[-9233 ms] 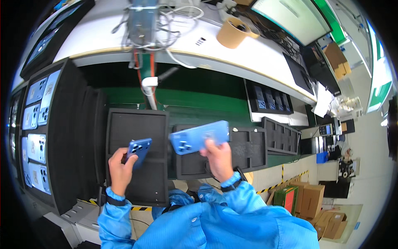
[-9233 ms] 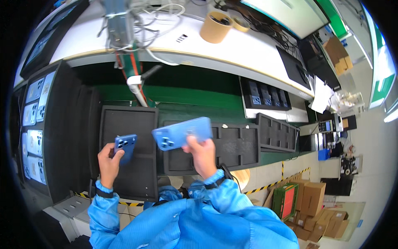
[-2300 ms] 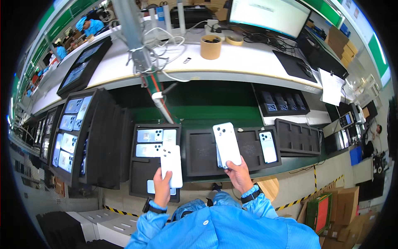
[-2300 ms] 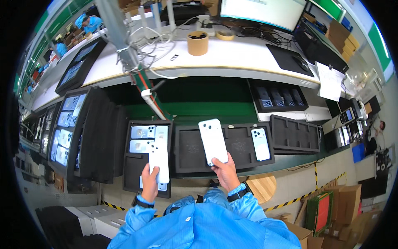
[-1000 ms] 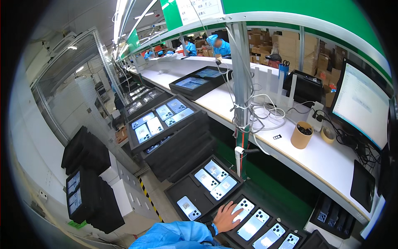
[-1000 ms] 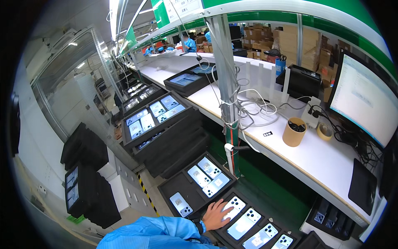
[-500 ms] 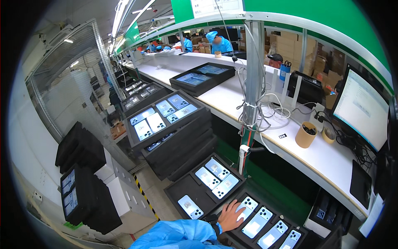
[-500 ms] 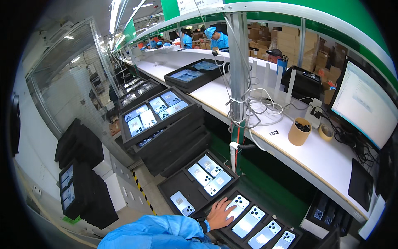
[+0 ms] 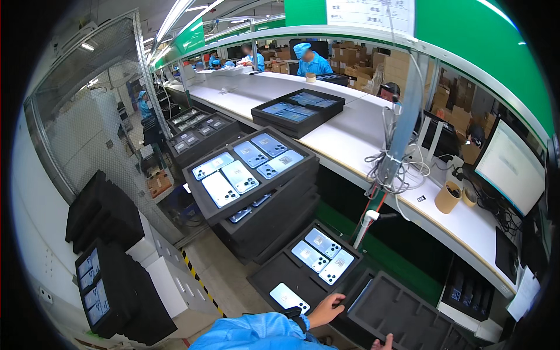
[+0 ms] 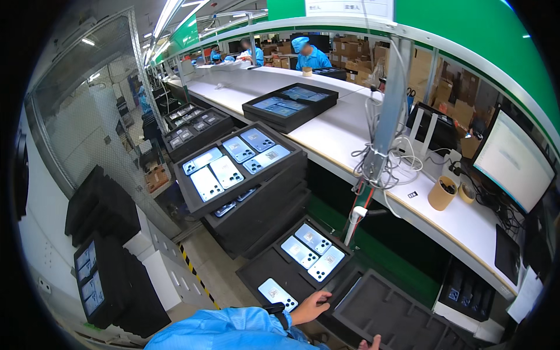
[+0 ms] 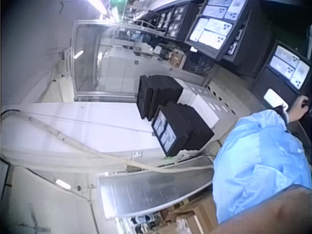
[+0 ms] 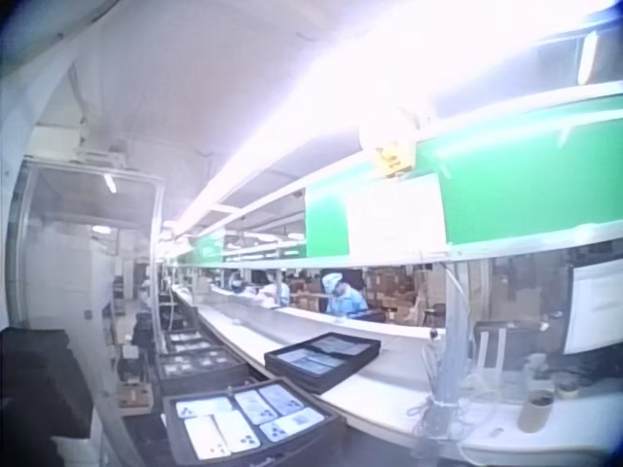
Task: Organize mobile phones into trays and scan them using a handheld barcode scanner.
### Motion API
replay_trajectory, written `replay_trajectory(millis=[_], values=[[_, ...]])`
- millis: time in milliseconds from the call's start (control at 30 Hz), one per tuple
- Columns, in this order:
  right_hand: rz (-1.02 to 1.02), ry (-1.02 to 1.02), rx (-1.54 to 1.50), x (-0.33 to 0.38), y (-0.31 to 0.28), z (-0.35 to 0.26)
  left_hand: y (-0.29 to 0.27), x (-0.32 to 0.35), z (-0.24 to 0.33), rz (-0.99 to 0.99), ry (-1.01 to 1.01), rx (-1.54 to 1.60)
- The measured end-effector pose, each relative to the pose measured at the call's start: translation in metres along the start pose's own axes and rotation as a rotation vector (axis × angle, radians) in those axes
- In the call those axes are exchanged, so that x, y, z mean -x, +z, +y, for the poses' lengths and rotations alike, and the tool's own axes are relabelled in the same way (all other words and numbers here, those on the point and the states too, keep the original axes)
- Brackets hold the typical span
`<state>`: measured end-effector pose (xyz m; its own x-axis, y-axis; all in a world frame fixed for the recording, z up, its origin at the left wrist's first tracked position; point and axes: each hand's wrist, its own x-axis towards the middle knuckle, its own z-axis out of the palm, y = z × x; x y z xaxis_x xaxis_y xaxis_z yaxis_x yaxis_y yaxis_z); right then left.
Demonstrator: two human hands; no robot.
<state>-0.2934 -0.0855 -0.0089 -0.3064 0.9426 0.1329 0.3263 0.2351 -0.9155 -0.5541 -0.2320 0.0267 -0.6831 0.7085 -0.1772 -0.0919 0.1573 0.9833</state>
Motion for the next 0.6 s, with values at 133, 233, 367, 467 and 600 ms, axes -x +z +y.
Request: replay_trajectory(millis=[133,233,367,467,600], values=[[0.13,0.42,-0.415,0.002,0.028,-0.049,-0.037,0.03,-0.046,-0.159,-0.208,0.133],[0.132,0.836,-0.869,-0.002,0.025,-0.079,-0.062,0.051,-0.035,-0.268,-0.253,0.065],[-0.097,1.012,-0.621,-0.003,0.017,-0.087,-0.068,0.044,-0.04,-0.291,-0.225,0.121],[0.06,0.986,-0.38,0.001,-0.001,-0.053,-0.057,0.026,-0.025,-0.203,-0.068,0.047],[0.582,0.621,0.632,-0.011,-0.05,-0.054,-0.033,-0.002,0.0,-0.132,0.16,-0.145]])
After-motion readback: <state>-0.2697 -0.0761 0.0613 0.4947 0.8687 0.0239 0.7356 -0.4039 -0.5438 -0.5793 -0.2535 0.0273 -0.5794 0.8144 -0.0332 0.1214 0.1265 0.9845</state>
